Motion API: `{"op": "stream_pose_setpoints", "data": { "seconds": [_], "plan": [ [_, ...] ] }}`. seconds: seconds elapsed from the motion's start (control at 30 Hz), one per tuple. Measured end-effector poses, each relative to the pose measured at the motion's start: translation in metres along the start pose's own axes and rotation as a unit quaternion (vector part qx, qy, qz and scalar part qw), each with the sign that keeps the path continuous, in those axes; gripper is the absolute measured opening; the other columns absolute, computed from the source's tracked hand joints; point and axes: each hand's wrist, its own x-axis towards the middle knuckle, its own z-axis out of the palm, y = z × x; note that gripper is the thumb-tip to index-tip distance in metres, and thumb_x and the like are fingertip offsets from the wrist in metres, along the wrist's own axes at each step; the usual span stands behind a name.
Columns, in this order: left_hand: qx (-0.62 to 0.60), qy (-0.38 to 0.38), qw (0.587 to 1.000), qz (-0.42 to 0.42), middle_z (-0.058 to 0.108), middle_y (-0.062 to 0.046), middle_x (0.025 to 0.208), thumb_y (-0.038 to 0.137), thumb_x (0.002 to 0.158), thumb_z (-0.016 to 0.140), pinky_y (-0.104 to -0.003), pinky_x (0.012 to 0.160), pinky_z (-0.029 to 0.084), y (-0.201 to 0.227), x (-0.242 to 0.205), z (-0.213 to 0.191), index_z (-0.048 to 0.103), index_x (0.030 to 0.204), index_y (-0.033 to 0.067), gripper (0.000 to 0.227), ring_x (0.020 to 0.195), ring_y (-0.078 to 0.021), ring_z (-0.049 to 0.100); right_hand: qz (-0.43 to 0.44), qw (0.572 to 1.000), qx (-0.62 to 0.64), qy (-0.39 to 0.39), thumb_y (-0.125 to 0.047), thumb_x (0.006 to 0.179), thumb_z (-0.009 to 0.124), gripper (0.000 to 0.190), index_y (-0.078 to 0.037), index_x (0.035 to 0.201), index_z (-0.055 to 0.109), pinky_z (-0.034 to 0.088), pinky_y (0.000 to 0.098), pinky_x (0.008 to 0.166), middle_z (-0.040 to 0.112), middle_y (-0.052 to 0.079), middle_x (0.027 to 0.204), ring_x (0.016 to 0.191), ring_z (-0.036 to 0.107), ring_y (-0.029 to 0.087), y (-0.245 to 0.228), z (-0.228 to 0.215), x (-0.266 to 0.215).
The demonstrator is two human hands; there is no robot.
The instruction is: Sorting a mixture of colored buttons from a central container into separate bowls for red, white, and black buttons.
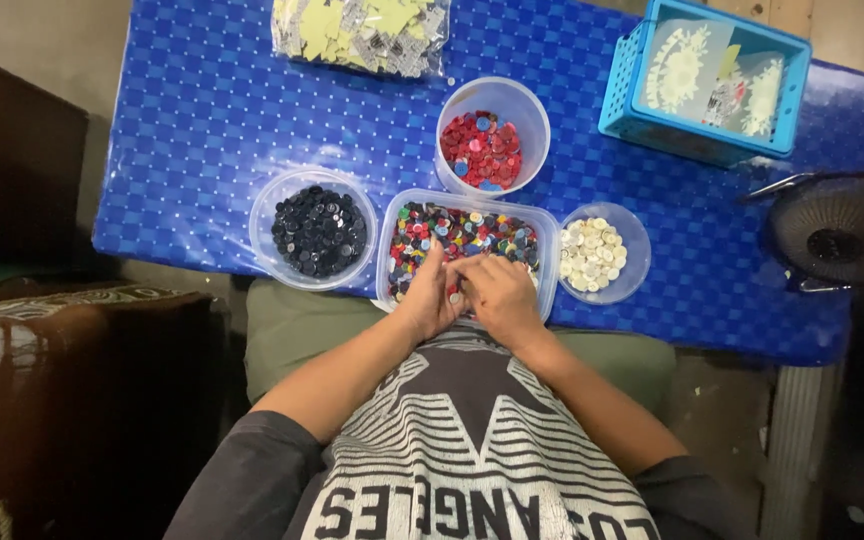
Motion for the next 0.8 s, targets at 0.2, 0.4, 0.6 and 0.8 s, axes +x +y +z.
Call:
{"op": "stream_pose_setpoints", "data": {
  "seconds": [0.2, 0.4, 0.6, 0.8],
  "plan": [
    [0.009, 0.010, 1.000, -0.023, 0.068, -0.017, 0.108, 0.084, 0.091, 0.035, -0.033, 0.087, 0.062, 0.012, -0.020, 0.018, 0.067, 0.134, 0.0078, 0.093, 0.092, -0.0298, 0.067, 0.113, 0.983, 0.142, 0.011, -0.010, 0.091, 0.073, 0.003, -0.011, 0.089, 0.071, 0.051, 0.0395, 0.070, 0.066, 0.006, 0.076, 0.076, 0.067, 0.032, 0.014, 0.013, -0.016],
    [0.026, -0.009, 0.999, -0.018, 0.066, -0.015, 0.103, 0.086, 0.092, 0.030, -0.031, 0.076, 0.061, 0.003, -0.002, -0.008, 0.065, 0.136, 0.0057, 0.098, 0.081, -0.0243, 0.062, 0.058, 0.996, 0.073, -0.011, -0.015, 0.090, 0.071, 0.010, -0.017, 0.100, 0.074, 0.052, 0.0401, 0.073, 0.065, 0.004, 0.080, 0.079, 0.067, 0.029, 0.015, 0.005, -0.018],
    [0.020, -0.026, 0.999, -0.005, 0.067, -0.020, 0.114, 0.085, 0.093, 0.029, -0.036, 0.092, 0.060, 0.010, -0.015, 0.005, 0.060, 0.142, 0.0049, 0.099, 0.089, -0.0249, 0.065, 0.081, 0.990, 0.116, -0.001, -0.012, 0.093, 0.070, 0.006, -0.014, 0.096, 0.074, 0.053, 0.0389, 0.073, 0.064, 0.005, 0.079, 0.079, 0.067, 0.031, 0.010, -0.002, -0.011],
    [0.015, -0.029, 0.999, 0.011, 0.063, -0.024, 0.131, 0.086, 0.092, 0.028, -0.036, 0.093, 0.059, -0.010, 0.019, -0.032, 0.051, 0.149, 0.0023, 0.104, 0.108, -0.0319, 0.069, -0.007, 0.999, 0.042, -0.005, -0.020, 0.094, 0.069, 0.006, -0.015, 0.092, 0.072, 0.053, 0.0369, 0.074, 0.060, 0.004, 0.076, 0.076, 0.065, 0.027, 0.021, 0.018, -0.023]
  ]
}}
